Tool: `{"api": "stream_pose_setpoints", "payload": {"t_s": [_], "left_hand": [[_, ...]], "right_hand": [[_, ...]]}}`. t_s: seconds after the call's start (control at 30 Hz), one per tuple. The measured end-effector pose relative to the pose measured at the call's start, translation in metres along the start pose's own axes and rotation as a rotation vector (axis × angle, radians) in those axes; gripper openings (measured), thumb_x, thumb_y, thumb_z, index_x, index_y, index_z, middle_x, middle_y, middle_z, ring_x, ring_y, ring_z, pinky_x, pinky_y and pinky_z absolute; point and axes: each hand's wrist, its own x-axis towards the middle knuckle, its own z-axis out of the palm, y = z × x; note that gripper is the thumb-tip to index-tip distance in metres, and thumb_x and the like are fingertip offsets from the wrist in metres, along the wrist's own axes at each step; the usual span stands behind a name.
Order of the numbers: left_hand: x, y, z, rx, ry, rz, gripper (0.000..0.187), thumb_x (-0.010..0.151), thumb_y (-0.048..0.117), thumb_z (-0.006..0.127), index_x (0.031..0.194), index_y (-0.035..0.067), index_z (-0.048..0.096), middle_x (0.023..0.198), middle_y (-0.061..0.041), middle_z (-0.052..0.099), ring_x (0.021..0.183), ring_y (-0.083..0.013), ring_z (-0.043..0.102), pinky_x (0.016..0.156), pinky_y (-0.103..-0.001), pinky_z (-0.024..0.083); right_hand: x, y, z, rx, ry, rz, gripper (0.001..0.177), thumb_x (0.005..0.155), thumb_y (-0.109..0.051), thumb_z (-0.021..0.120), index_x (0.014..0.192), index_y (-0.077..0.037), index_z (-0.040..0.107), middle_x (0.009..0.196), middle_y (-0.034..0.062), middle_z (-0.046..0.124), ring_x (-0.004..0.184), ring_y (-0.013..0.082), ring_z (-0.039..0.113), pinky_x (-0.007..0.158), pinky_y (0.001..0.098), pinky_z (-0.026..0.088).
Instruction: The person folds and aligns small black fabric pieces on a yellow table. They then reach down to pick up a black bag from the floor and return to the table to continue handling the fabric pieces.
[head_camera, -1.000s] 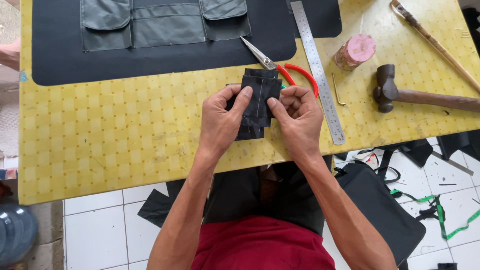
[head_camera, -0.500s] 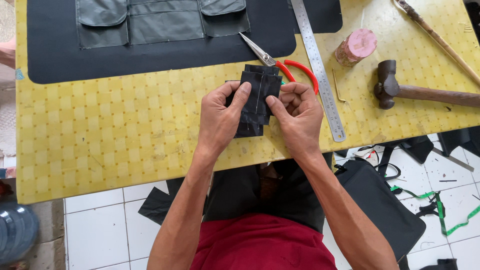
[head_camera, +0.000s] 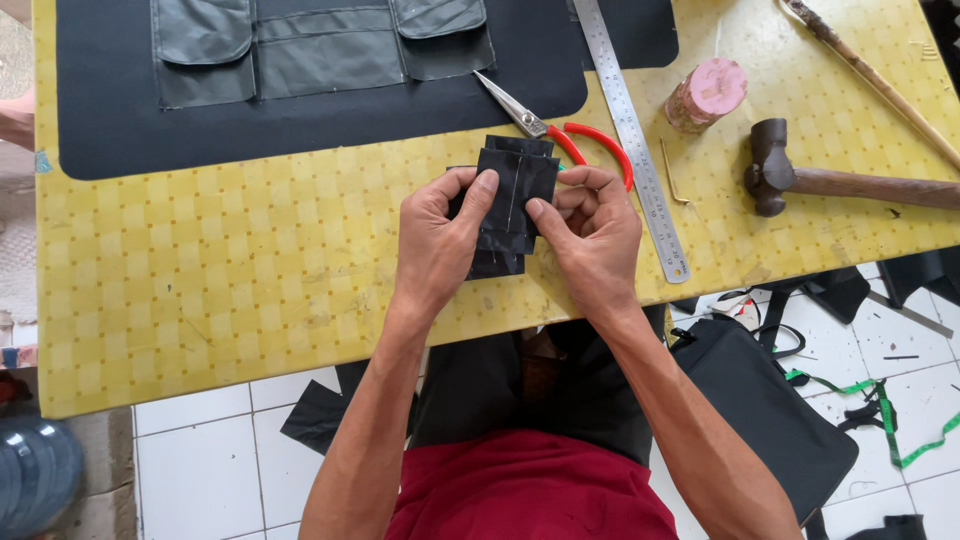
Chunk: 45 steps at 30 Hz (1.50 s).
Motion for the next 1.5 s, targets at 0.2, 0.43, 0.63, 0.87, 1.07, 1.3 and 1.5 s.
{"api": "stream_pose_setpoints", "payload": {"t_s": [0.2, 0.43, 0.63, 0.87, 1.07, 1.3, 1.5], "left_hand": [[0.002, -0.009, 0.0, -0.016, -0.003, 0.006, 0.018, 0.097, 0.023, 0.062, 0.091, 0.011, 0.073, 0.07, 0.0, 0.062, 0.077, -0.0044, 0.051, 0.073, -0.026, 0.05], [0.002, -0.006, -0.001, -0.031, -0.017, -0.011, 0.017, 0.097, 0.023, 0.063, 0.092, 0.011, 0.074, 0.071, 0.0, 0.064, 0.078, -0.0034, 0.053, 0.074, -0.026, 0.051], [0.002, -0.009, -0.001, -0.051, -0.018, -0.029, 0.015, 0.097, 0.021, 0.062, 0.094, 0.011, 0.074, 0.074, 0.0, 0.066, 0.08, -0.0039, 0.054, 0.077, -0.026, 0.052], [0.005, -0.022, -0.003, -0.072, -0.031, -0.022, 0.015, 0.098, 0.02, 0.061, 0.096, 0.011, 0.074, 0.076, 0.0, 0.067, 0.081, -0.0028, 0.054, 0.076, -0.025, 0.052], [0.004, -0.015, -0.001, -0.083, -0.033, -0.052, 0.012, 0.095, 0.016, 0.062, 0.097, 0.011, 0.073, 0.076, 0.002, 0.067, 0.079, -0.002, 0.055, 0.076, -0.022, 0.052], [0.002, -0.005, -0.002, -0.083, -0.038, -0.079, 0.014, 0.096, 0.016, 0.062, 0.098, 0.009, 0.073, 0.079, -0.001, 0.07, 0.08, -0.0032, 0.055, 0.076, -0.025, 0.053], [0.0, 0.001, 0.0, -0.083, -0.033, -0.084, 0.014, 0.095, 0.017, 0.063, 0.098, 0.009, 0.074, 0.08, 0.0, 0.07, 0.081, -0.0032, 0.055, 0.077, -0.024, 0.053]], "right_hand": [[0.001, 0.007, -0.001, 0.025, 0.005, 0.016, 0.033, 0.088, -0.001, 0.074, 0.112, -0.006, 0.053, 0.078, 0.0064, 0.065, 0.066, 0.0052, 0.062, 0.065, 0.0187, 0.054], [0.001, 0.005, -0.002, 0.023, 0.0, 0.012, 0.031, 0.088, -0.002, 0.074, 0.111, -0.005, 0.053, 0.08, 0.0075, 0.066, 0.067, 0.0059, 0.063, 0.066, 0.0196, 0.055], [0.001, 0.001, -0.001, 0.039, 0.007, 0.017, 0.034, 0.087, 0.0, 0.075, 0.112, -0.004, 0.053, 0.08, 0.0073, 0.066, 0.067, 0.0065, 0.064, 0.066, 0.0199, 0.056], [0.001, -0.001, -0.002, 0.037, -0.007, -0.01, 0.036, 0.086, 0.002, 0.076, 0.113, -0.004, 0.052, 0.081, 0.0076, 0.066, 0.069, 0.0067, 0.064, 0.068, 0.0207, 0.056], [0.002, 0.006, -0.002, 0.053, -0.02, -0.006, 0.038, 0.085, 0.002, 0.076, 0.115, -0.004, 0.052, 0.083, 0.0077, 0.066, 0.071, 0.0072, 0.065, 0.068, 0.02, 0.056], [0.001, 0.004, -0.003, 0.047, -0.015, 0.005, 0.039, 0.084, 0.001, 0.076, 0.115, -0.004, 0.053, 0.084, 0.0078, 0.066, 0.071, 0.0077, 0.066, 0.067, 0.0206, 0.056], [0.001, -0.002, -0.001, 0.056, -0.009, 0.027, 0.035, 0.086, 0.002, 0.073, 0.114, -0.004, 0.054, 0.083, 0.0071, 0.066, 0.07, 0.0071, 0.065, 0.066, 0.0204, 0.055]]}}
